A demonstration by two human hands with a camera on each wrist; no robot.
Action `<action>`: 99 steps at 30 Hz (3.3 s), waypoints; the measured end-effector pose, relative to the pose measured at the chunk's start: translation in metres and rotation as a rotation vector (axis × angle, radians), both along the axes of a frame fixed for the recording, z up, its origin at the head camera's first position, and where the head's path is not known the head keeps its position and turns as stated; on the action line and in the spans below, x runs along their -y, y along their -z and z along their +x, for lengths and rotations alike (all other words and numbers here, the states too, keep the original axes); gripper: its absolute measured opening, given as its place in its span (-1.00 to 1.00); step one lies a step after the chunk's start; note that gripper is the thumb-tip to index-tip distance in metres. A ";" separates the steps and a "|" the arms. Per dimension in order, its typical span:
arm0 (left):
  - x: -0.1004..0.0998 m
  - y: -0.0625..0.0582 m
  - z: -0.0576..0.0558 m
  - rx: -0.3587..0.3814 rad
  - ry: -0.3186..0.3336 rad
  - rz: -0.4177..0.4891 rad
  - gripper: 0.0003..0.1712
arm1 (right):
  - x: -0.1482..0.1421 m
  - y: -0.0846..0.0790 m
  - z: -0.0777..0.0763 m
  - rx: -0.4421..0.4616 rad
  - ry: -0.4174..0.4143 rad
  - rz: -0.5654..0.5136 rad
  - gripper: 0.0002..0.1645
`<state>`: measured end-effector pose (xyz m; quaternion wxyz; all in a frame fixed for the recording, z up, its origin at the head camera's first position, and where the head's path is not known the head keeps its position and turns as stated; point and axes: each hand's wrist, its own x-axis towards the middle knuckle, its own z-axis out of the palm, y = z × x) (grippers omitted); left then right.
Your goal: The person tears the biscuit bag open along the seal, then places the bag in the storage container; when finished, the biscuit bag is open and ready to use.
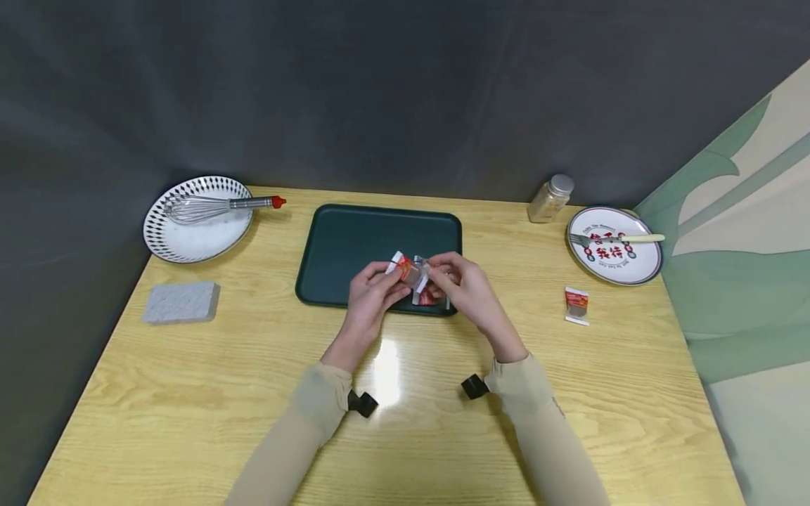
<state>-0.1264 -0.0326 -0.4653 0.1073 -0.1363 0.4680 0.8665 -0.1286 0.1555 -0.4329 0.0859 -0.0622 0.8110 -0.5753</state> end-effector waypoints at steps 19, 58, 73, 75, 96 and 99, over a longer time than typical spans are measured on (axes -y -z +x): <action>0.044 0.010 -0.051 -0.007 0.210 -0.577 -0.81 | 0.029 0.007 -0.048 0.026 -0.082 0.358 -0.65; -0.054 -0.016 -0.007 -0.456 0.397 -0.564 -0.68 | -0.132 -0.027 0.014 -0.173 0.290 0.293 -0.55; -0.166 0.008 0.027 -0.188 0.642 -0.302 -0.57 | -0.200 0.010 0.063 0.031 0.419 0.586 -0.49; -0.177 0.007 0.027 -0.169 0.642 -0.281 -0.58 | -0.202 0.012 0.062 0.037 0.415 0.586 -0.49; -0.207 0.015 0.027 0.013 0.638 0.052 -0.52 | -0.180 0.012 0.059 0.087 0.429 0.396 -0.49; -0.187 0.012 0.025 0.001 0.620 0.098 -0.51 | -0.169 0.008 0.058 0.006 0.433 0.334 -0.47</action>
